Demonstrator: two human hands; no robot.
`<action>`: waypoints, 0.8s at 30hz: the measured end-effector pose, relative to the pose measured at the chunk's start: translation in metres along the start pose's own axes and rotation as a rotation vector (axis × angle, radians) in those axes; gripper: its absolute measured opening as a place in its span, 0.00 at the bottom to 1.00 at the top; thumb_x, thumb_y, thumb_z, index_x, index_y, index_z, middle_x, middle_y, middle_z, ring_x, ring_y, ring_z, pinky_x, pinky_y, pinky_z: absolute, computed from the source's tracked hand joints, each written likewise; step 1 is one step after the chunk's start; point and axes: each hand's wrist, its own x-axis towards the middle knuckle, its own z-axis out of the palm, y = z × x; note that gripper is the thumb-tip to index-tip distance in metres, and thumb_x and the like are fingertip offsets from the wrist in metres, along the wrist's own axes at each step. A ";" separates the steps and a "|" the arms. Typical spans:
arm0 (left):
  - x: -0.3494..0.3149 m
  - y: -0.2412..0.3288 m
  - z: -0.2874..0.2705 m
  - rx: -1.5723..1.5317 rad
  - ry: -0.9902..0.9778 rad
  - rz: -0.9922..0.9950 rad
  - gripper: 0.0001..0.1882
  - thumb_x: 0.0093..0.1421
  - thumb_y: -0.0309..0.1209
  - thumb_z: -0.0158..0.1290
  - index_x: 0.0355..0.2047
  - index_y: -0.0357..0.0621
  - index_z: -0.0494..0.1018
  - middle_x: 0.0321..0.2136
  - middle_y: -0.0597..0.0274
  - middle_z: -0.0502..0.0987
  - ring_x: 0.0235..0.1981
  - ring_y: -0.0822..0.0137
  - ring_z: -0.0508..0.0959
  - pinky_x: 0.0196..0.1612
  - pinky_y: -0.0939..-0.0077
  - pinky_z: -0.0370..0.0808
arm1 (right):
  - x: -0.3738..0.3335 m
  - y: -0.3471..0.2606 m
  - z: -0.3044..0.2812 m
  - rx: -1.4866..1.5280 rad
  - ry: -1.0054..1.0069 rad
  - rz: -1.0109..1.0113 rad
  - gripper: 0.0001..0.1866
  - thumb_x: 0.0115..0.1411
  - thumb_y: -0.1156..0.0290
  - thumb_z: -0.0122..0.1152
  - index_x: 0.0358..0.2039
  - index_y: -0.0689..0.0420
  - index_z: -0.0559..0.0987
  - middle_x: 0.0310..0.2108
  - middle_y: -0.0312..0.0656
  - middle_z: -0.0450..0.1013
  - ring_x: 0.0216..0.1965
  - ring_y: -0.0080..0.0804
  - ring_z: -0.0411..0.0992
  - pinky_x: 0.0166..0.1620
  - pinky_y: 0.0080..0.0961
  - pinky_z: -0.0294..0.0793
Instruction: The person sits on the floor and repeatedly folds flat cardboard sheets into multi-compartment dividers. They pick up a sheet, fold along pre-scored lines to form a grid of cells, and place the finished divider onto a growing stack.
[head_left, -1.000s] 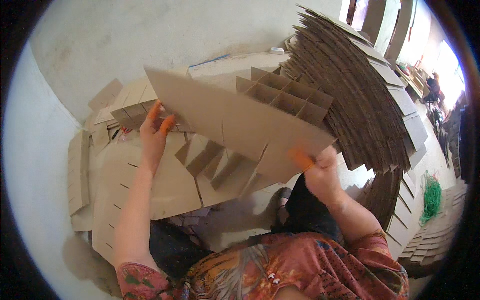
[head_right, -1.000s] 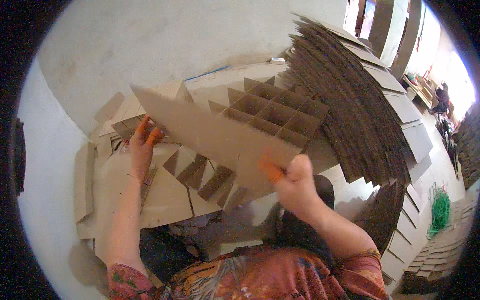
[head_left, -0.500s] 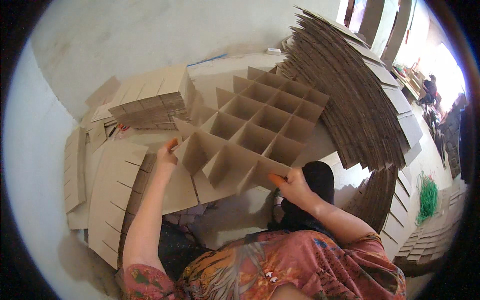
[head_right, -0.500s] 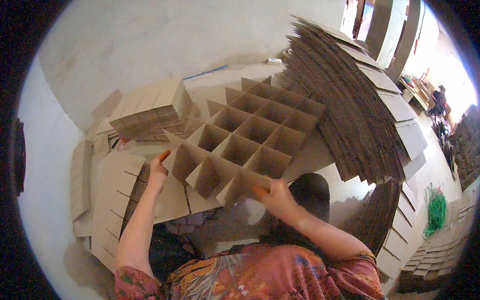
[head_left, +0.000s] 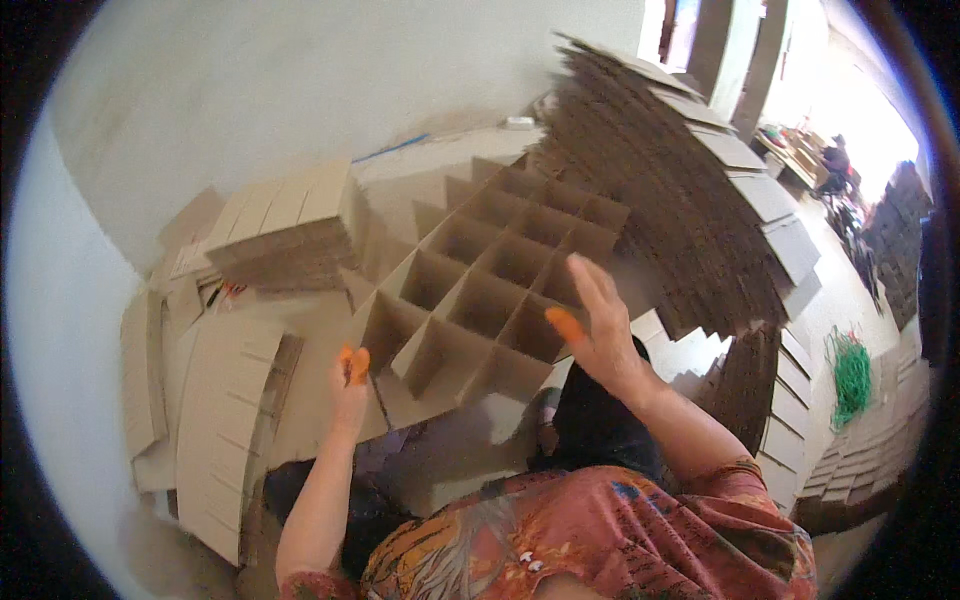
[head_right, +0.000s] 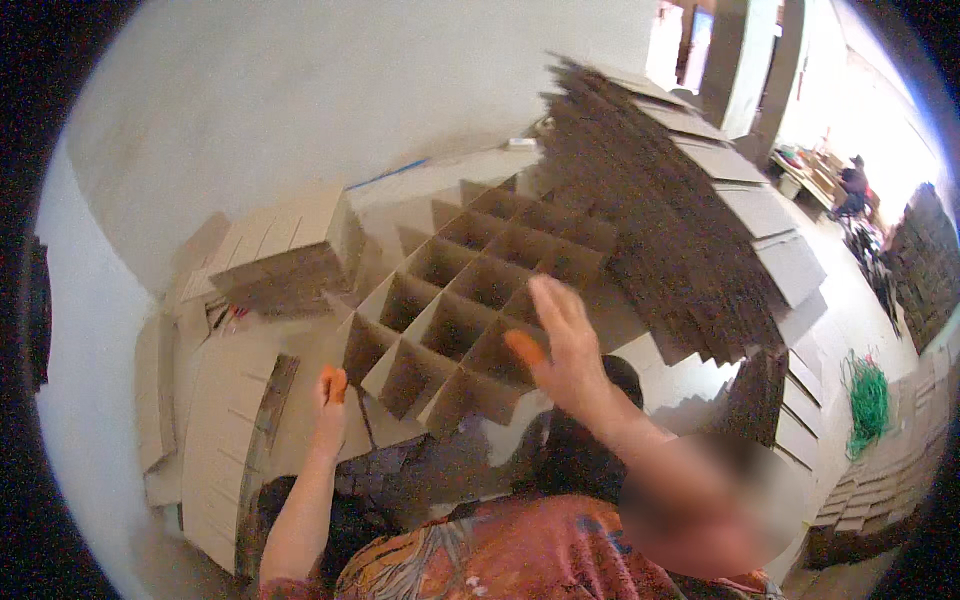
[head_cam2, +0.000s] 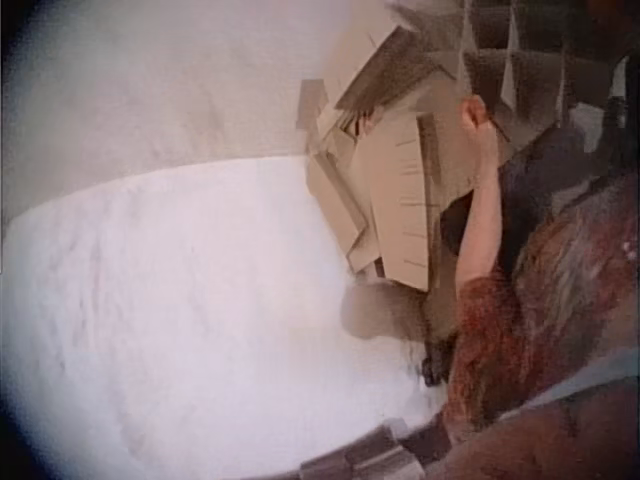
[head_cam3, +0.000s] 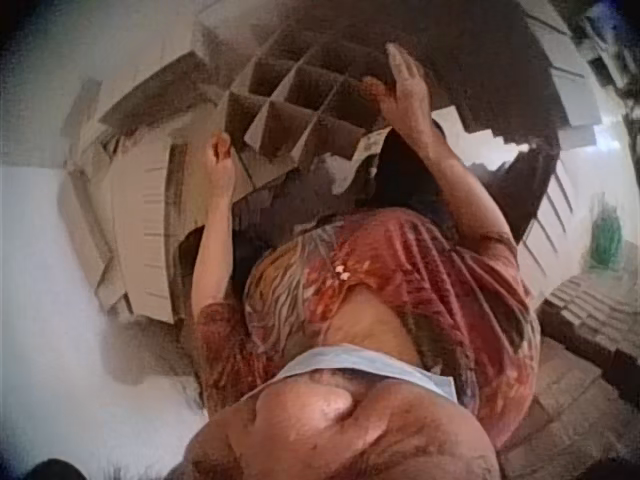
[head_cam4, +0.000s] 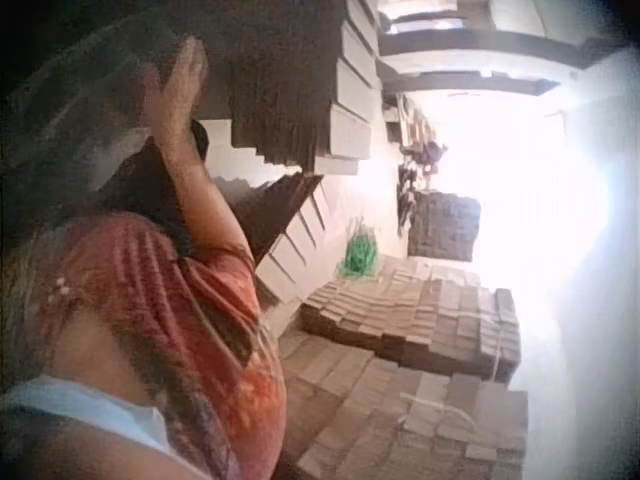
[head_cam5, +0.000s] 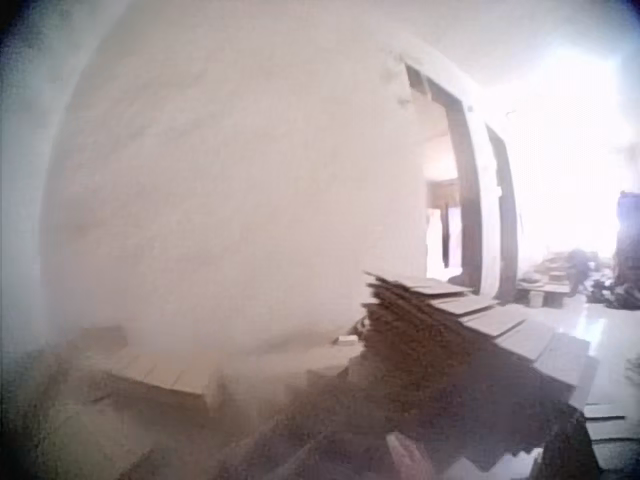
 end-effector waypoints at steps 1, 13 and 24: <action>-0.002 -0.003 0.004 -0.041 0.043 0.018 0.18 0.64 0.45 0.47 0.29 0.41 0.66 0.24 0.71 0.63 0.29 0.75 0.63 0.37 0.80 0.62 | 0.002 0.013 0.001 -0.098 0.099 0.044 0.30 0.50 0.69 0.66 0.52 0.64 0.67 0.49 0.59 0.67 0.51 0.52 0.66 0.55 0.38 0.65; -0.065 0.053 0.121 -0.072 -0.517 0.215 0.25 0.60 0.30 0.50 0.57 0.38 0.62 0.54 0.48 0.67 0.55 0.58 0.67 0.55 0.67 0.64 | -0.010 -0.018 0.032 0.408 -0.530 0.557 0.36 0.50 0.62 0.61 0.54 0.73 0.61 0.40 0.65 0.71 0.46 0.52 0.71 0.48 0.34 0.69; -0.100 -0.048 0.108 0.141 -0.409 0.323 0.19 0.57 0.28 0.53 0.49 0.37 0.70 0.46 0.44 0.73 0.40 0.53 0.77 0.40 0.67 0.74 | 0.061 -0.090 -0.132 0.409 -0.271 0.213 0.28 0.43 0.85 0.49 0.50 0.70 0.67 0.40 0.58 0.73 0.42 0.39 0.74 0.44 0.29 0.72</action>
